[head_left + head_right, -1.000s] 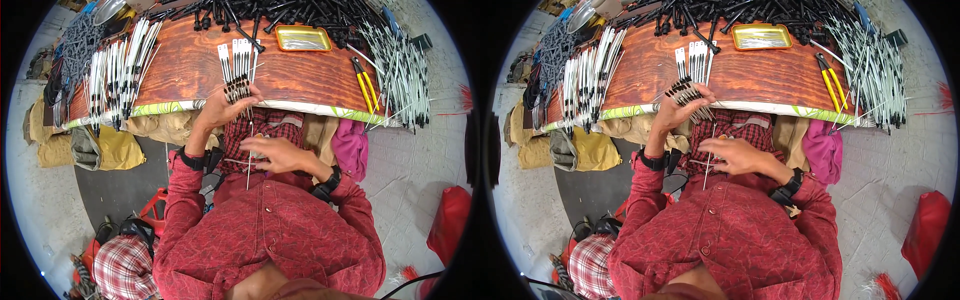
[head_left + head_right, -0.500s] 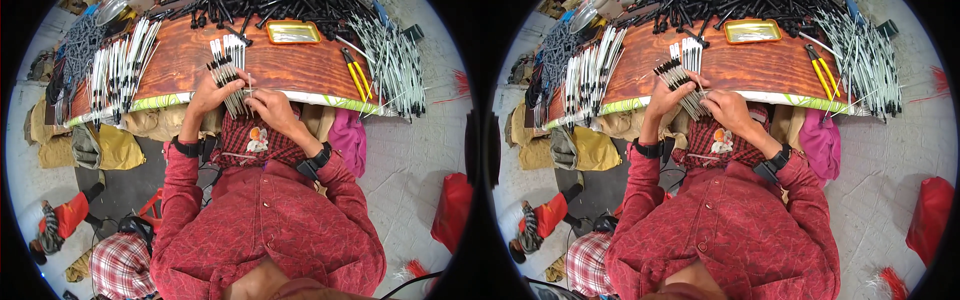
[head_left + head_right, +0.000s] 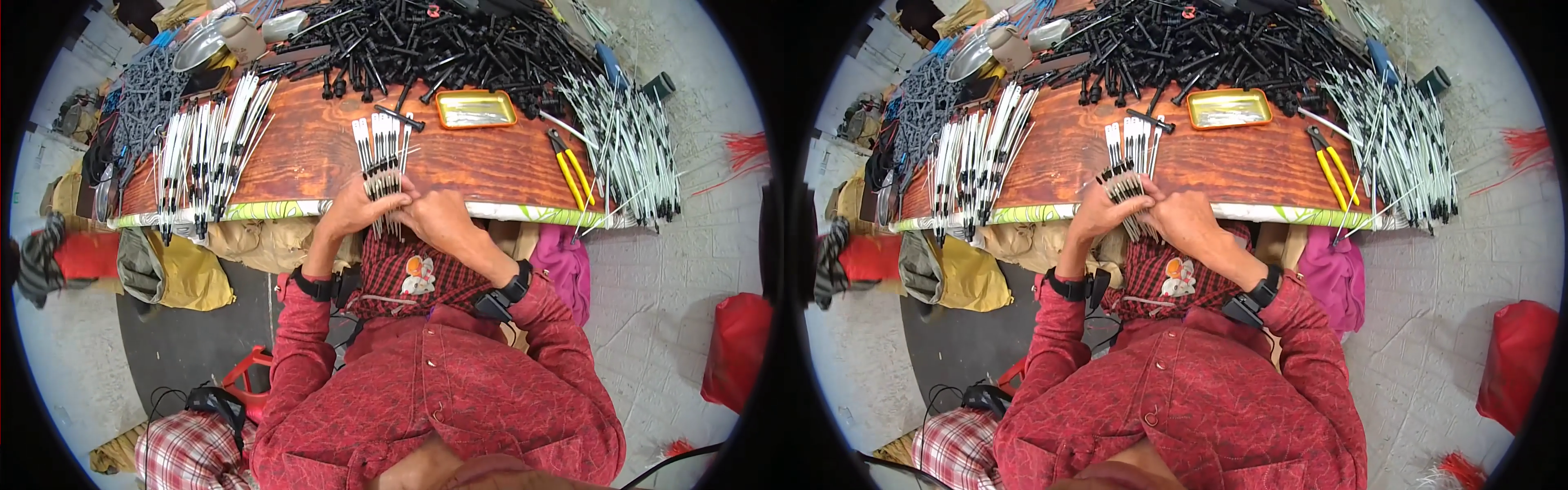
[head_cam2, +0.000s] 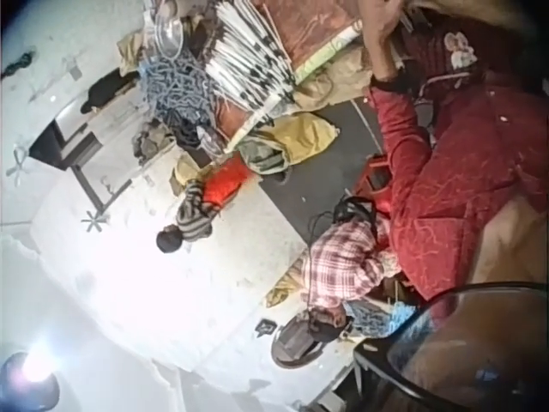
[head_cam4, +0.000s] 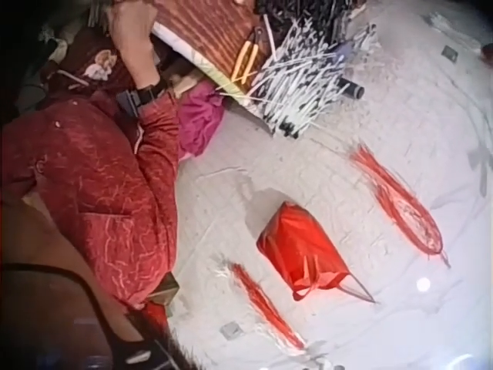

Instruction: The person threads a wire through black plastic components and slides a bundle of white rods onto it. They then fit a black plastic cap onto the rods and trim the excess wire with yellow-handled pliers.

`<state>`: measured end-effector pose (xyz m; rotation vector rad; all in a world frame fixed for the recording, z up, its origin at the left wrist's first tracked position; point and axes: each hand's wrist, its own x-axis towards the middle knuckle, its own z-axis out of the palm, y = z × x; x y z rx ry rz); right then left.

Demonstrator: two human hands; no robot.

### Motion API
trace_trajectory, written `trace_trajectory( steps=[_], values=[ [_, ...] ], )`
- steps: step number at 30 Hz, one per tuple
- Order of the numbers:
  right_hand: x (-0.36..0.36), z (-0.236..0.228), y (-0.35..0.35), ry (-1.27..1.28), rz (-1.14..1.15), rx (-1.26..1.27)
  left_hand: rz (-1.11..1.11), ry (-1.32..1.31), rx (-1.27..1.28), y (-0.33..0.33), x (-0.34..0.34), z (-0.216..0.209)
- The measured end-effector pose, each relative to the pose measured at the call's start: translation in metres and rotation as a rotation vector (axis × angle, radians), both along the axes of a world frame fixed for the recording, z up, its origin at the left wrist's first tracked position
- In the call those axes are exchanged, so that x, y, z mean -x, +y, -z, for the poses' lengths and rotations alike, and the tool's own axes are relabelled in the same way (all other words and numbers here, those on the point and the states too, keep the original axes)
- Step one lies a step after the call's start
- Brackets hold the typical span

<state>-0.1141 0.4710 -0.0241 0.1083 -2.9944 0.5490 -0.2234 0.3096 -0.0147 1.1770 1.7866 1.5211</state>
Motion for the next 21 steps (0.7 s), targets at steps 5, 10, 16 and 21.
trace_trajectory(
  steps=[5, 10, 16, 21],
  values=[
    [0.01, -0.043, 0.046, -0.072, -0.218, 0.227, -0.058, 0.022, 0.009, 0.0, -0.001, 0.005],
    [0.053, -0.048, 0.079, 0.092, -0.071, 0.376, -0.089, 0.108, 0.038, 0.005, 0.001, 0.007],
    [0.084, -0.054, 0.124, 0.261, 0.153, -0.026, -0.124, 0.072, 0.005, 0.003, 0.001, 0.009],
    [0.086, -0.039, 0.151, 0.135, 0.149, -0.199, -0.153, 0.05, 0.021, 0.004, -0.002, 0.005]
  ],
)
